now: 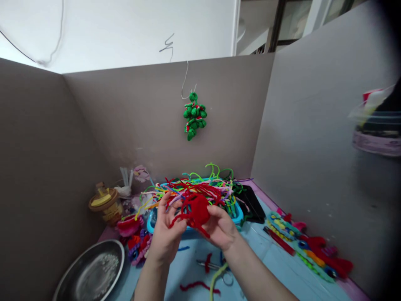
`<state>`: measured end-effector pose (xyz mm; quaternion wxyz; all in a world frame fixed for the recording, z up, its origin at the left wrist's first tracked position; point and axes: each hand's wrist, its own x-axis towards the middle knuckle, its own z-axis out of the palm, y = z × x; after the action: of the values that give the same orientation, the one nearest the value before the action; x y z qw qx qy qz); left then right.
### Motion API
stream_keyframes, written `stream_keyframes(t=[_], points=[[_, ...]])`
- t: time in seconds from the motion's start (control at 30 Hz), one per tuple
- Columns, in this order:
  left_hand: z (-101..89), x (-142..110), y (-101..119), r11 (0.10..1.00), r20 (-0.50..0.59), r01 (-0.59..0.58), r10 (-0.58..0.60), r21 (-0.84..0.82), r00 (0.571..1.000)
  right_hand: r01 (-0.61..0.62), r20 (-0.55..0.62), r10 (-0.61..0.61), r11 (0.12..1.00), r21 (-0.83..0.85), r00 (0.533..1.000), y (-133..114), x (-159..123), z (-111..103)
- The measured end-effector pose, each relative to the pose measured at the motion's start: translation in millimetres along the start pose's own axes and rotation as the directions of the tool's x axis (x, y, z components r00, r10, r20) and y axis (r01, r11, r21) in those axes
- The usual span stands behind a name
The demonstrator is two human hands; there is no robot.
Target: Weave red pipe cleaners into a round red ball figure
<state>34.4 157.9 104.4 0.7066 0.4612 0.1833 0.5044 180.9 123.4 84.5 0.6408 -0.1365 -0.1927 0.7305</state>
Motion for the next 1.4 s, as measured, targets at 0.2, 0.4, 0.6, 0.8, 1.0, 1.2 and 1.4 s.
stream_keyframes(t=[0.2,0.4,0.6,0.8,1.0,1.2,1.4], points=[[-3.3,-1,7,0.985,0.149,0.151,-0.138,-0.078,0.979,0.02,0.016,-0.019,1.0,-0.013,1.0,0,-2,7],[-9.5,3,5,0.984,0.118,0.177,-0.173,-0.018,0.978,0.029,0.024,-0.028,0.998,-0.049,0.999,1,-2,11],[-15.7,3,4,0.968,0.204,0.236,-0.215,-0.083,0.955,0.014,0.046,-0.011,0.997,-0.079,0.999,1,-3,9],[-22.7,4,6,0.974,0.18,0.206,-0.188,-0.091,0.966,0.061,0.039,-0.054,0.975,-0.211,0.998,-1,-3,8],[-26.5,2,3,0.974,0.247,0.206,-0.177,-0.095,0.953,0.074,0.15,-0.032,0.957,-0.28,0.988,1,-4,4],[-29.8,0,3,0.939,0.344,0.34,-0.302,-0.052,0.889,0.066,0.246,0.047,0.901,-0.43,0.968,-10,-11,4],[-21.2,0,3,0.943,0.273,0.334,-0.324,0.012,0.906,0.07,0.257,0.069,0.867,-0.493,0.964,-16,-11,4]])
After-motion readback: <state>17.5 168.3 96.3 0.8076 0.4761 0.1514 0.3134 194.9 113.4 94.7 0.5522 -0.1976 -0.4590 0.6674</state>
